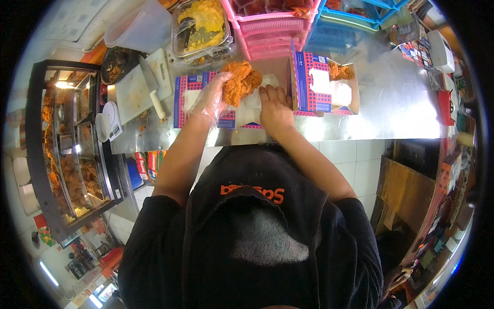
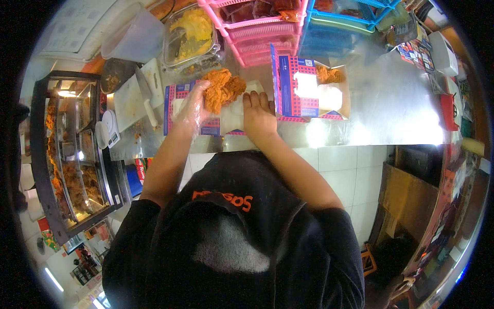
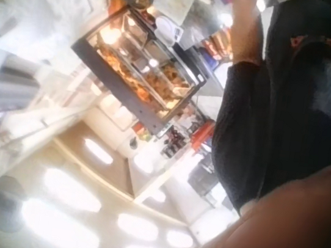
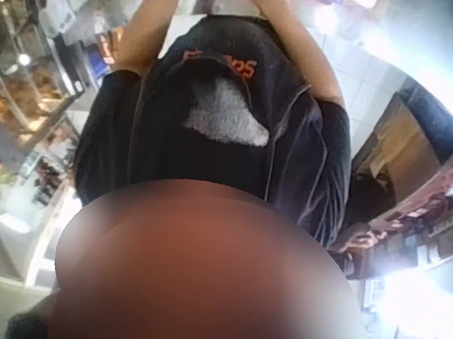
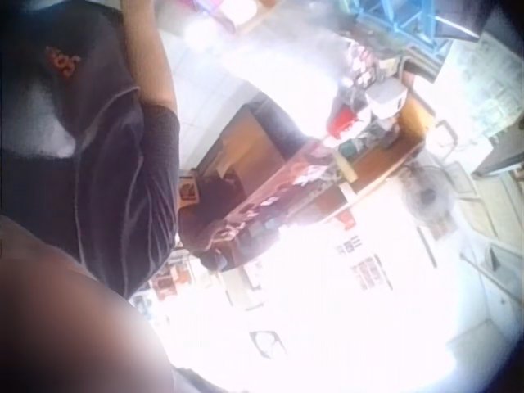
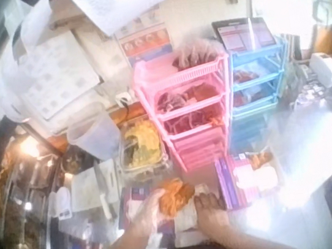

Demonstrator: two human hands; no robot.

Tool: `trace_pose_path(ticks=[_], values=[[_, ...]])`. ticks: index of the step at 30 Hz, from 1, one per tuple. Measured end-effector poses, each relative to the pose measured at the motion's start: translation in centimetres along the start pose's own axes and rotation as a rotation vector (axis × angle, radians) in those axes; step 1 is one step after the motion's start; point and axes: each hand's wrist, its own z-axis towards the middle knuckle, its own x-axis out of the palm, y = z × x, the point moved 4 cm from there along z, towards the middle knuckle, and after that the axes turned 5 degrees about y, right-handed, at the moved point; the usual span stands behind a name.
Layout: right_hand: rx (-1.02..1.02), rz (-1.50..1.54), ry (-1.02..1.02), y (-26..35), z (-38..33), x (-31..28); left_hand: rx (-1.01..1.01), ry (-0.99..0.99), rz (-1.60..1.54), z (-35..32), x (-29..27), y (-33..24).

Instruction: The person assembles multiple takeout orders by placing rice balls and fried chicken into paper boxes, then adding scoops of scrambled egg and sauce packets. They reference printed order slips and mark items as completed.

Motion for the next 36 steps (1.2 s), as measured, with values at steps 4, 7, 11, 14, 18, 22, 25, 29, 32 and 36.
trace_pose_path(ticks=[4,7,11,14,18,22,25,29,32,36], values=[[-0.184,-0.074,-0.088,-0.8,-1.2,0.3,-0.106,0.018,0.331,-0.9,2.0,-0.9],[-0.252,-0.053,-0.184,-1.3,-1.9,0.2,-0.165,0.06,0.586,-1.9,4.4,-1.7],[-0.253,0.062,-0.17,-1.7,-2.4,0.3,-0.271,0.11,0.729,-2.0,6.3,-1.4],[-0.33,0.062,-0.189,-1.2,-3.6,-0.2,-0.155,0.22,0.852,-1.4,6.6,-0.9],[-0.429,0.166,-0.238,-0.3,-5.5,-1.6,0.202,0.292,1.102,-2.7,6.0,-1.7],[-0.601,0.303,-0.27,1.3,-6.1,-3.9,0.298,0.204,0.9,-7.1,3.9,-4.4],[-0.683,0.355,-0.197,4.3,-4.2,-4.6,0.295,0.019,0.707,-9.5,0.7,-7.7],[-0.732,0.318,-0.102,11.2,1.7,-3.4,0.366,-0.322,0.566,-11.6,-3.8,-10.3],[-0.729,0.068,-0.066,15.3,6.5,-2.3,0.445,-0.48,0.597,-12.3,-5.5,-11.0],[-0.793,-0.214,0.341,15.3,7.7,-2.4,0.35,-0.53,0.538,-12.4,-6.1,-11.3]])
